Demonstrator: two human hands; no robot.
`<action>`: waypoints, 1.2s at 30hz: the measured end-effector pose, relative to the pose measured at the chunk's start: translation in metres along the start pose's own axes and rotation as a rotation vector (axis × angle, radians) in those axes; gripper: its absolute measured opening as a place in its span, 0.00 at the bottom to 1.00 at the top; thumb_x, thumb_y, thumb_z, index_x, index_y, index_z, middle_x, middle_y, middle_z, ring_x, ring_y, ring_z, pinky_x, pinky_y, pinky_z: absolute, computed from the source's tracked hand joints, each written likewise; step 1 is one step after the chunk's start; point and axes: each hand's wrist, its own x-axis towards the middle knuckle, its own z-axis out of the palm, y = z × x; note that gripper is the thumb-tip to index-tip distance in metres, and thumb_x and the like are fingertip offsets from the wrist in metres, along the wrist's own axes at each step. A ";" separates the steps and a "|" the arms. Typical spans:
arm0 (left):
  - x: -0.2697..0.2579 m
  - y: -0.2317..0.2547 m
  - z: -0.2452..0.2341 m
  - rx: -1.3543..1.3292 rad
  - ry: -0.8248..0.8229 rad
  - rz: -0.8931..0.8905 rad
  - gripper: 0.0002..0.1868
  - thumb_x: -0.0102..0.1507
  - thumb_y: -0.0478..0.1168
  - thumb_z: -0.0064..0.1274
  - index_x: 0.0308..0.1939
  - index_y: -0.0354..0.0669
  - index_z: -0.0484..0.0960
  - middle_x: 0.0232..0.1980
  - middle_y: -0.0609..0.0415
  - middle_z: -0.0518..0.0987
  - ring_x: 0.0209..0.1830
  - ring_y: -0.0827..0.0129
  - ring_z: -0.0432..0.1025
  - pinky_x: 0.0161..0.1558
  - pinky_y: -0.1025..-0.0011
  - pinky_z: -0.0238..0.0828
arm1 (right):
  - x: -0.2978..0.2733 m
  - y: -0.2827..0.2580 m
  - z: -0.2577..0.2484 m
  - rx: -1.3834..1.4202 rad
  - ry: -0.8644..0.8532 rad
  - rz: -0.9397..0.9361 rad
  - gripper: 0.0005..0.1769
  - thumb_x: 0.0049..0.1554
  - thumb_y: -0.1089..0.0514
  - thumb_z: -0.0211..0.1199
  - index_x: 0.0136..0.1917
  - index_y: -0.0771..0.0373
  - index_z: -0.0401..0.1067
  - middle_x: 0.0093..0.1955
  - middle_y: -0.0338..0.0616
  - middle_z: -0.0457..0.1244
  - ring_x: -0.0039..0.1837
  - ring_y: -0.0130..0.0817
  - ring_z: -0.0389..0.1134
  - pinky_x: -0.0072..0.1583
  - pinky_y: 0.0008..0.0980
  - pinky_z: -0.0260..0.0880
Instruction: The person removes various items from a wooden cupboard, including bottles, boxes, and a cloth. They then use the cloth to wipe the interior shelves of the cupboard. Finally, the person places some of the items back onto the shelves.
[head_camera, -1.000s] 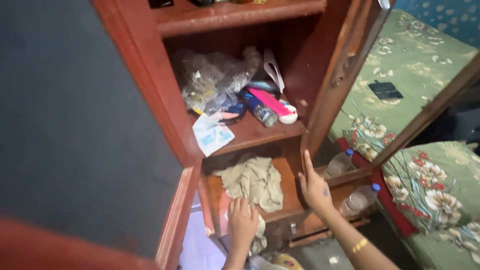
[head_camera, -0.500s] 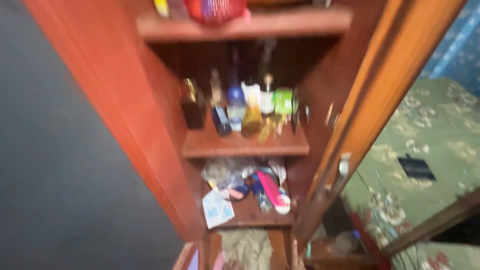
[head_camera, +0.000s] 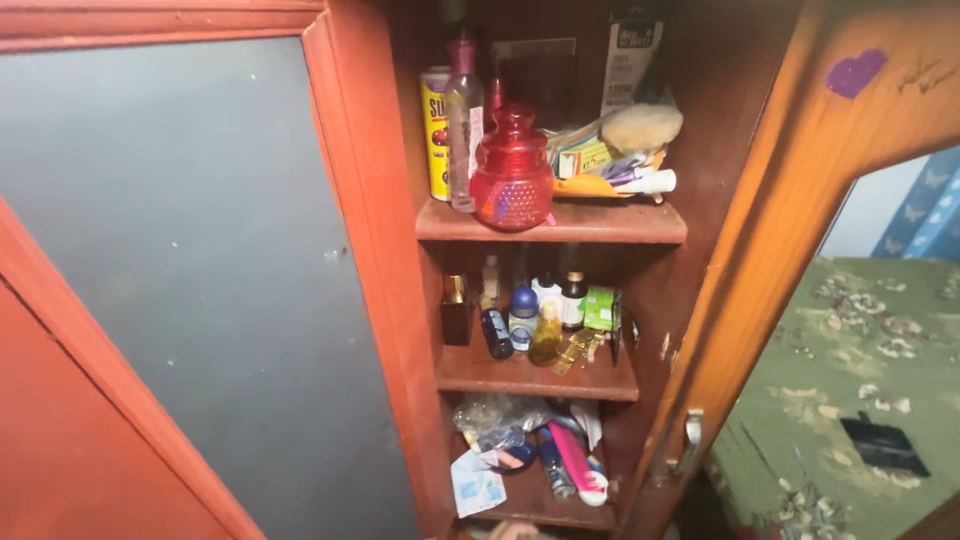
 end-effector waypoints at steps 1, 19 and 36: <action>0.003 0.010 -0.010 -0.015 0.032 0.039 0.13 0.56 0.35 0.61 0.45 0.42 0.83 0.47 0.50 0.84 0.48 0.61 0.82 0.51 0.65 0.79 | -0.004 -0.009 0.001 0.026 -0.040 -0.023 0.25 0.58 0.53 0.61 0.67 0.57 0.66 0.51 0.49 0.70 0.49 0.42 0.70 0.51 0.39 0.73; -0.034 0.272 -0.133 0.108 0.313 0.556 0.17 0.59 0.32 0.59 0.52 0.37 0.80 0.59 0.44 0.80 0.51 0.54 0.80 0.55 0.60 0.75 | -0.089 -0.409 -0.128 -0.309 1.100 -1.390 0.38 0.61 0.55 0.71 0.75 0.71 0.55 0.70 0.61 0.60 0.71 0.55 0.61 0.70 0.46 0.62; -0.051 0.216 -0.115 0.049 0.213 0.451 0.16 0.62 0.34 0.57 0.54 0.36 0.79 0.58 0.44 0.80 0.57 0.52 0.77 0.56 0.64 0.75 | -0.084 -0.287 -0.084 0.153 0.740 -1.384 0.52 0.54 0.52 0.83 0.78 0.62 0.52 0.76 0.45 0.55 0.73 0.36 0.63 0.74 0.38 0.72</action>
